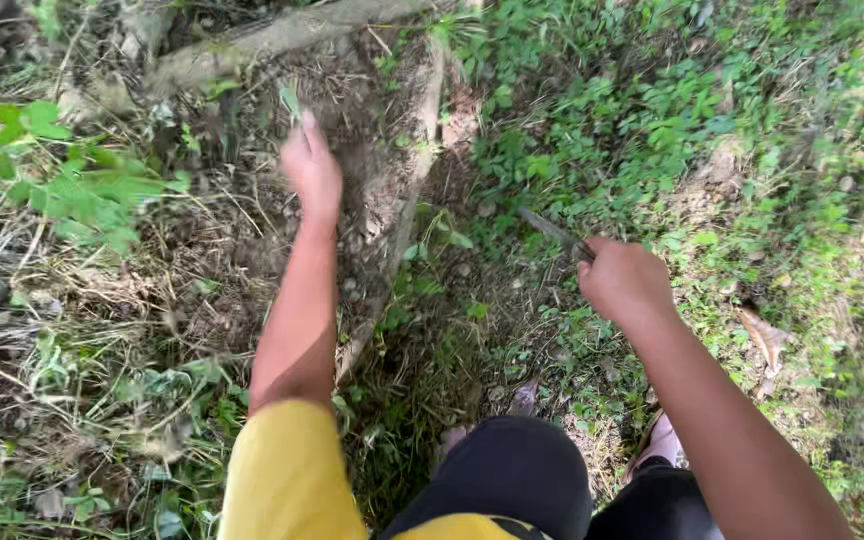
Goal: The person clears small plants and dry brush from a dirt area by hand and using a knife to cut through stems and roots.
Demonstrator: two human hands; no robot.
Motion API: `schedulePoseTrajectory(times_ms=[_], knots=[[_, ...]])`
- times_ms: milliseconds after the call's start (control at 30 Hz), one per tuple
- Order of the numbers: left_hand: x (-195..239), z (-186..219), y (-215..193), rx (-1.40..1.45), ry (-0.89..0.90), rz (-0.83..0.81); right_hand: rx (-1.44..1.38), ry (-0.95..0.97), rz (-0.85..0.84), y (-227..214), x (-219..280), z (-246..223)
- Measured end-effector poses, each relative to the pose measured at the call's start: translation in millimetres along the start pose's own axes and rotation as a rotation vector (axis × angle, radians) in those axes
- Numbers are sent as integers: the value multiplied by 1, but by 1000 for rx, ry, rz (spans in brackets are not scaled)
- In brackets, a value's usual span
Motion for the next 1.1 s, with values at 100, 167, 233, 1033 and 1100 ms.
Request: schedulePoseTrajectory(times_ms=[100, 167, 233, 1033, 1100], knots=[[102, 14, -48, -206, -226, -351, 48, -21, -8, -4, -6, -5], [145, 32, -78, -284, -262, -387, -35, -97, 93, -5, -1, -7], [157, 71, -82, -442, 93, -424, -27, -89, 45, 8, 3, -2], [336, -10, -144, -543, -471, -982, -79, -115, 138, 64, 28, 33], [317, 4, -170, -456, -456, -904, -77, -149, 150, 74, 29, 41]])
Point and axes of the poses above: each hand's wrist, its own x-axis away from the middle knuckle, its own y-axis out of the palm, z = x × y, the point moved 8 cm from there along -x, towards the middle knuckle, and after that the axes turned 4 degrees about y, right-handed, at the moved point
